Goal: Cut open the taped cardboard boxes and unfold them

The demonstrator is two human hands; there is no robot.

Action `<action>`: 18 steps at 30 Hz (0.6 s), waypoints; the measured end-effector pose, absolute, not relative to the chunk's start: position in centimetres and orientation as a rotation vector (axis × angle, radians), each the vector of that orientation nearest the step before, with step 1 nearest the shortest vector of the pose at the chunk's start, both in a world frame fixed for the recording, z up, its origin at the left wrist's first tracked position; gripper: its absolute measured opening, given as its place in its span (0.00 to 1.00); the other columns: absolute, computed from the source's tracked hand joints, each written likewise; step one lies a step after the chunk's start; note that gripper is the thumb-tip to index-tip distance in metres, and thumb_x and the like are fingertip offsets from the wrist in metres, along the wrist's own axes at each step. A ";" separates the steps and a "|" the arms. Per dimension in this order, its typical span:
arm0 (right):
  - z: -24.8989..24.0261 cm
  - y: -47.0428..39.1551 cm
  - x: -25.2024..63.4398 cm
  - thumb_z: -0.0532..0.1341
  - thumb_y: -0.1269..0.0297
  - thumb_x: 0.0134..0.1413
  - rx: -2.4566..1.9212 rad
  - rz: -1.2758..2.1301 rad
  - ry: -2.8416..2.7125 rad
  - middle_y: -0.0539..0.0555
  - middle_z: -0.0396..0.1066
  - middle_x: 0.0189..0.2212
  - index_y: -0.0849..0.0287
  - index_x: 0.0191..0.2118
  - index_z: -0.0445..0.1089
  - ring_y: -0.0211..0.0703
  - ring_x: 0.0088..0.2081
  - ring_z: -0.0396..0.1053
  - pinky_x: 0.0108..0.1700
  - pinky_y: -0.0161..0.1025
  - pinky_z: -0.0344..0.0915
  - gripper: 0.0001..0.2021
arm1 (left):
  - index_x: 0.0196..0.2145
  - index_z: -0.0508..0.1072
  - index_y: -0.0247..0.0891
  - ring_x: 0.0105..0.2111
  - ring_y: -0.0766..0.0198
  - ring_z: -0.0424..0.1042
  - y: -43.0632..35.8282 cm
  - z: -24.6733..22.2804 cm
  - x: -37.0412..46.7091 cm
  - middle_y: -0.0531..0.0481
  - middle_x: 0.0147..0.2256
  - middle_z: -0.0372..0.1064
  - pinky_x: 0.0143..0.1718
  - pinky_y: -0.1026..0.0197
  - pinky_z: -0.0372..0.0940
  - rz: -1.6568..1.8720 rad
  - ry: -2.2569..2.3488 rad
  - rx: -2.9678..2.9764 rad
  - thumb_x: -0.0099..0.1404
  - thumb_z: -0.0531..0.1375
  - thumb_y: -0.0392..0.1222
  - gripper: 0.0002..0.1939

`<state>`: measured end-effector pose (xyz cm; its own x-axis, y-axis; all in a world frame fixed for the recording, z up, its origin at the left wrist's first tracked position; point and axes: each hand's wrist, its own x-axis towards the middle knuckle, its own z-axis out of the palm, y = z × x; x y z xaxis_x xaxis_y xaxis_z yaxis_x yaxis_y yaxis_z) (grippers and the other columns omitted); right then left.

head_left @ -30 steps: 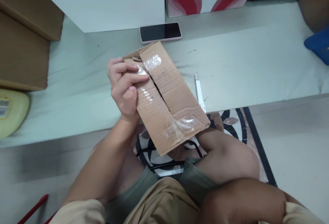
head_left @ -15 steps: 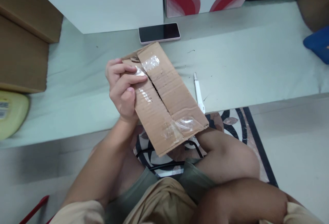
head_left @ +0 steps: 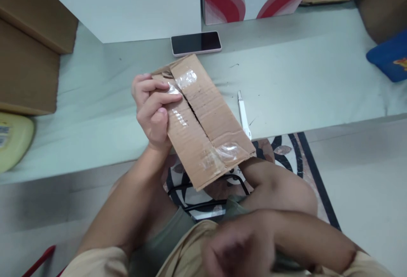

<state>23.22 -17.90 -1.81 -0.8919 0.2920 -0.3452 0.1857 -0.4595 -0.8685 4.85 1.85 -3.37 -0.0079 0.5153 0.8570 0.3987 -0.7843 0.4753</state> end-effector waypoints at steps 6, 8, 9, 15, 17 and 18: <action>-3.7 -21.1 20.7 0.64 0.59 0.56 -1.212 1.624 -2.826 0.74 0.74 0.52 0.67 0.57 0.69 0.67 0.52 0.76 0.47 0.58 0.74 0.25 | 0.37 0.81 0.50 0.52 0.49 0.66 1.7 -3.1 5.0 0.46 0.39 0.70 0.58 0.36 0.60 1.936 1.059 2.128 0.69 0.52 0.48 0.16; -4.4 -22.3 20.1 0.68 0.58 0.52 -0.953 1.743 -3.132 0.77 0.76 0.52 0.68 0.66 0.64 0.71 0.51 0.78 0.48 0.64 0.75 0.37 | 0.36 0.80 0.51 0.52 0.49 0.67 1.5 -3.0 5.0 0.47 0.39 0.70 0.58 0.35 0.61 1.905 1.099 2.141 0.69 0.51 0.51 0.17; -4.7 -22.7 19.8 0.68 0.59 0.51 -0.777 1.863 -3.209 0.77 0.77 0.50 0.68 0.69 0.60 0.71 0.50 0.79 0.47 0.65 0.75 0.42 | 0.37 0.80 0.52 0.52 0.49 0.67 1.5 -3.0 5.0 0.47 0.40 0.70 0.59 0.35 0.61 1.884 1.109 2.146 0.70 0.51 0.51 0.17; -5.1 -22.3 18.6 0.63 0.61 0.56 -0.103 2.124 -3.323 0.72 0.81 0.43 0.73 0.63 0.69 0.63 0.45 0.81 0.32 0.46 0.73 0.31 | 0.38 0.80 0.54 0.53 0.49 0.66 1.4 -3.0 4.9 0.48 0.41 0.71 0.60 0.36 0.62 1.880 1.070 2.142 0.70 0.51 0.50 0.16; -5.1 -21.2 18.4 0.63 0.60 0.57 0.121 2.203 -3.355 0.68 0.82 0.39 0.71 0.52 0.78 0.58 0.41 0.81 0.29 0.41 0.69 0.22 | 0.38 0.80 0.53 0.53 0.49 0.66 1.5 -3.1 5.1 0.48 0.41 0.71 0.60 0.37 0.62 1.893 1.047 2.136 0.70 0.52 0.50 0.16; -4.9 -20.6 18.4 0.62 0.60 0.57 0.180 2.255 -3.330 0.65 0.82 0.36 0.68 0.49 0.79 0.56 0.39 0.81 0.28 0.40 0.68 0.20 | 0.38 0.80 0.52 0.52 0.49 0.66 1.5 -3.1 5.1 0.48 0.41 0.71 0.60 0.38 0.62 1.902 1.028 2.128 0.70 0.52 0.50 0.15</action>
